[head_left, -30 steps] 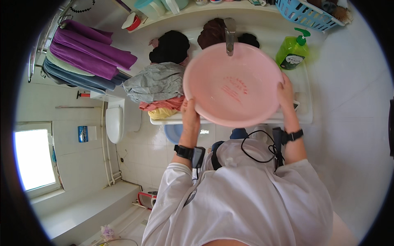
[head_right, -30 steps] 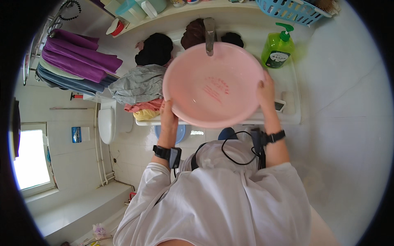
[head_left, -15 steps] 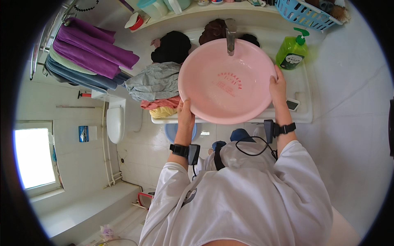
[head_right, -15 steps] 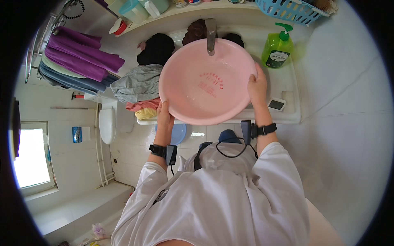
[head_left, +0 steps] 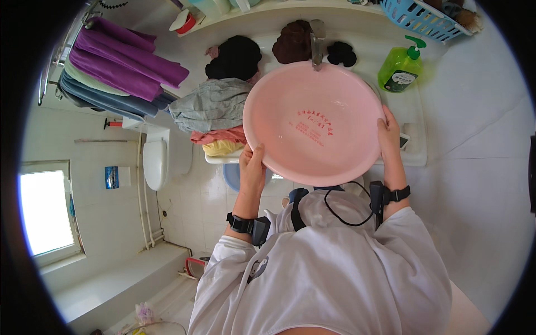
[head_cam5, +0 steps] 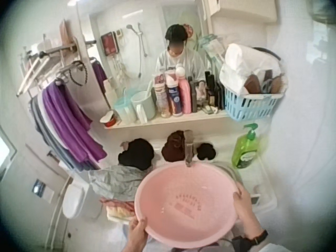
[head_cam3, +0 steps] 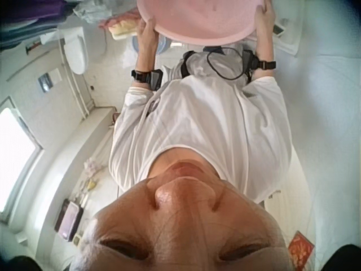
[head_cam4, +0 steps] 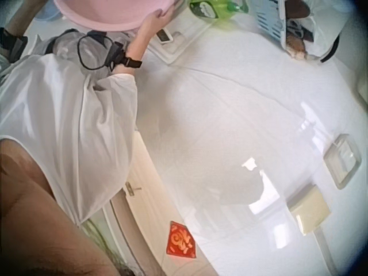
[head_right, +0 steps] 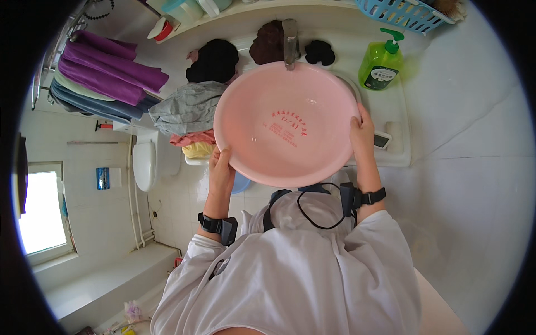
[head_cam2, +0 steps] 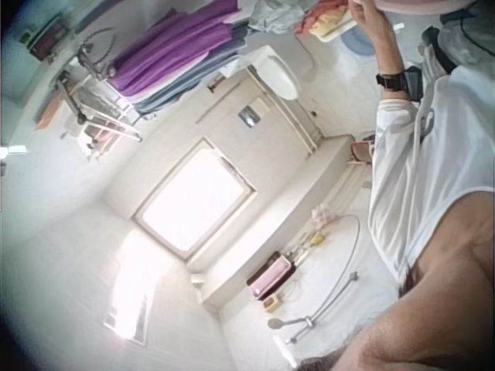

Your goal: The person washes clothes in a basin, scrubs the exterior of the basin with a small brush, and then places the basin back into a larger container in a bathroom.

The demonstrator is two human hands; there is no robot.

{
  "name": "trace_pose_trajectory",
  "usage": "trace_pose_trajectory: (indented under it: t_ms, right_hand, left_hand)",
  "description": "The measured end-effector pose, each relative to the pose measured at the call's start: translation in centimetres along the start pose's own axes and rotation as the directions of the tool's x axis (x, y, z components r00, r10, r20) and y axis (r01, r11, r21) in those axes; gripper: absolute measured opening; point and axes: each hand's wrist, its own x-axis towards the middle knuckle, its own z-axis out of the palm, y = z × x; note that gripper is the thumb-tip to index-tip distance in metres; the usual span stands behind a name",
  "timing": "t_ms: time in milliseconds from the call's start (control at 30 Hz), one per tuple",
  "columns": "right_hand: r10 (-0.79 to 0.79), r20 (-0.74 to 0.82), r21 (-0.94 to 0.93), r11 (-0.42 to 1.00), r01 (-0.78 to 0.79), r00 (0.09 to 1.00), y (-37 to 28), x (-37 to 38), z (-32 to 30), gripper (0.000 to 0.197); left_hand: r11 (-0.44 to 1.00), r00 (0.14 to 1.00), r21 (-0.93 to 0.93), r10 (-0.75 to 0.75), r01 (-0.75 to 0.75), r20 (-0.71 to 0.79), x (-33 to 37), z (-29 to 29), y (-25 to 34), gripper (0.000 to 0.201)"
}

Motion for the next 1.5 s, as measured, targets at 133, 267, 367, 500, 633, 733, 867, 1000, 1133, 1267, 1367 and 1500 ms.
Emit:
trace_pose_trajectory:
  t_ms: [133, 267, 367, 500, 633, 733, 867, 1000, 1133, 1267, 1367, 1500]
  right_hand:
    - [0.024, 0.084, 0.084, 0.996, -0.031, 0.996, -0.9, -1.4, 0.0, 0.044]
    - [0.114, 0.239, 0.087, 0.987, -0.138, 0.964, -2.5, -1.8, 1.2, 0.045]
    - [0.067, 0.331, 0.094, 0.99, -0.103, 0.941, -5.4, -3.4, 2.4, 0.045]
    - [0.046, 0.578, 0.154, 0.974, -0.165, 0.814, -10.1, -5.6, 5.2, 0.039]
    - [0.024, 0.751, 0.178, 0.955, -0.236, 0.66, -11.1, -8.6, 10.9, 0.039]
    - [0.103, 0.888, 0.037, 0.955, -0.293, 0.448, -8.9, -10.9, 15.3, 0.038]
    - [0.271, 0.955, -0.232, 0.937, -0.261, 0.121, -4.3, -15.7, 21.9, 0.039]
    - [0.477, 0.878, -0.438, 0.775, -0.455, -0.033, 1.8, -19.2, 26.8, 0.029]
    - [0.598, 0.801, -0.554, 0.745, -0.372, 0.006, 8.9, -22.8, 31.9, 0.027]
    - [0.716, 0.698, -0.642, 0.638, -0.426, 0.02, 16.3, -25.1, 36.1, 0.026]
    - [0.757, 0.652, -0.687, 0.61, -0.394, 0.036, 22.4, -26.0, 39.3, 0.025]
    - [0.845, 0.535, -0.765, 0.497, -0.41, 0.025, 30.9, -27.0, 42.6, 0.023]
  left_hand:
    - [1.0, 0.997, -0.004, 0.022, -0.023, -0.076, -2.0, -0.9, 0.6, 0.019]
    - [0.994, 0.981, 0.024, 0.11, -0.108, -0.161, -4.9, -1.7, 2.5, 0.017]
    - [0.982, 0.95, 0.037, 0.188, -0.185, -0.249, -7.8, -4.3, 4.2, 0.016]
    - [0.943, 0.833, 0.076, 0.321, -0.323, -0.451, -12.5, -7.8, 6.8, 0.019]
    - [0.93, 0.682, 0.114, 0.335, -0.349, -0.651, -18.5, -11.5, 9.6, 0.03]
    - [0.904, 0.541, 0.13, 0.354, -0.408, -0.763, -22.0, -13.9, 10.5, 0.035]
    - [0.876, 0.421, 0.256, 0.43, -0.41, -0.799, -25.3, -19.0, 10.2, 0.035]
    - [0.868, 0.343, 0.377, 0.478, -0.322, -0.808, -25.6, -26.5, 6.0, 0.025]
    - [0.869, 0.34, 0.464, 0.495, -0.173, -0.8, -22.3, -34.8, 1.7, 0.012]
    - [0.852, 0.401, 0.489, 0.389, 0.186, -0.83, -18.2, -41.9, -6.2, 0.014]
    - [0.789, 0.359, 0.536, 0.427, 0.299, -0.83, -13.7, -46.4, -11.6, 0.016]
    - [0.639, 0.416, 0.622, 0.465, 0.453, -0.781, -8.7, -50.8, -18.4, 0.022]
